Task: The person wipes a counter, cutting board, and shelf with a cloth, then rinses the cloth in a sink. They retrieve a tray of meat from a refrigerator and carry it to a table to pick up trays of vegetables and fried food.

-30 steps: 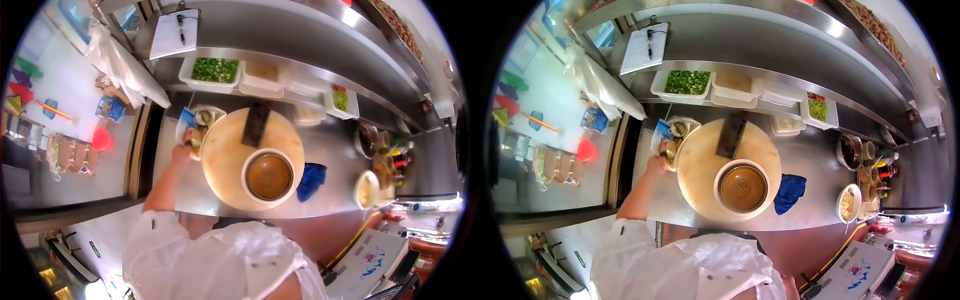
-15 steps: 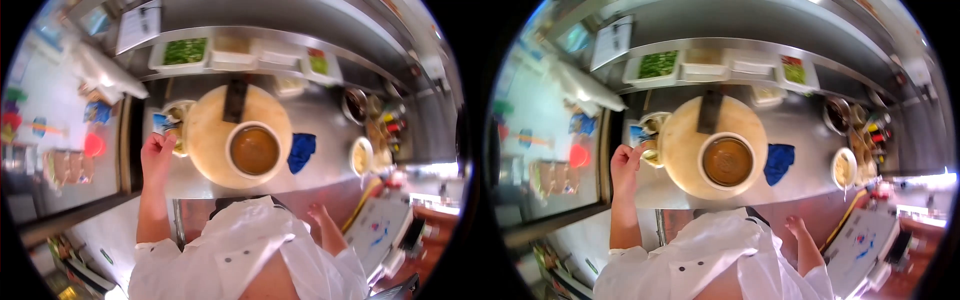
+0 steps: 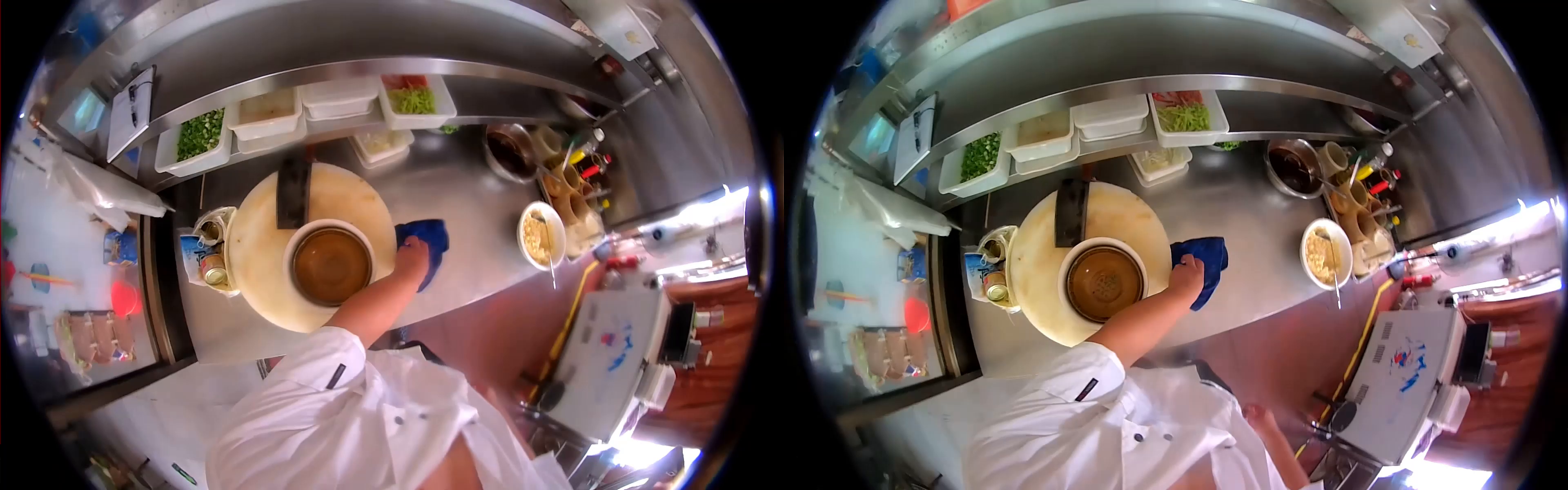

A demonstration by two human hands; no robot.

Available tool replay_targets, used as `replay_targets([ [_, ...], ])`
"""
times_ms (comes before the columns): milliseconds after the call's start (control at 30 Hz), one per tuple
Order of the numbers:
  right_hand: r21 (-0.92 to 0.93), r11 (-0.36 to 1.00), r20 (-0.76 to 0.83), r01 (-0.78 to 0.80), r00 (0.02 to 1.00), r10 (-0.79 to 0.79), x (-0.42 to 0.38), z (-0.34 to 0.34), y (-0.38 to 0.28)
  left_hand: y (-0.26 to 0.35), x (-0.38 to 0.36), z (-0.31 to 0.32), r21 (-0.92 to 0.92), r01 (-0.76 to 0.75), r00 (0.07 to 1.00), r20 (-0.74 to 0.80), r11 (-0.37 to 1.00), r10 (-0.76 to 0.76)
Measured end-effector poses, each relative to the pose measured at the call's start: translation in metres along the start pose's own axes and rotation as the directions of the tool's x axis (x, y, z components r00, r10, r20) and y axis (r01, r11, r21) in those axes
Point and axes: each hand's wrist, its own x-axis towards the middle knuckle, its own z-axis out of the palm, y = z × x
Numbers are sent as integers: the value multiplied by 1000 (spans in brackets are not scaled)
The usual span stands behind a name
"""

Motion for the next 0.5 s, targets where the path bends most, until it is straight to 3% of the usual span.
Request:
replay_targets([
  [67, 94, 981, 92, -168, 983, 160, 9, -17, 30, -2, 31, 8, -52, 125, 978, 177, 991, -114],
  [100, 127, 964, 136, -234, 967, 216, 16, -27, 39, 1, 39, 2, -24, 161, 975, 161, 987, -155],
  [133, 140, 952, 171, -274, 953, 249, 28, -39, 45, 8, 44, -10, -138, 165, 980, 131, 977, -148],
  [200, 132, 947, 219, -291, 941, 259, 64, -63, 51, 7, 58, 2, -93, 54, 997, 64, 994, -48],
  [300, 90, 966, 270, -244, 939, 212, 115, -85, 45, 5, 54, -12, 225, -178, 929, 359, 958, 89],
  [400, 24, 989, 306, -147, 943, 132, 155, -96, 21, -7, 18, -16, 228, -263, 953, 214, 938, 215],
  [467, -26, 997, 336, -68, 939, 73, 177, -97, -6, -19, -17, -20, 128, -299, 951, -42, 946, 306],
  [500, -58, 998, 354, -26, 934, 45, 188, -95, -23, -24, -38, -38, -35, -308, 949, 63, 951, 310],
])
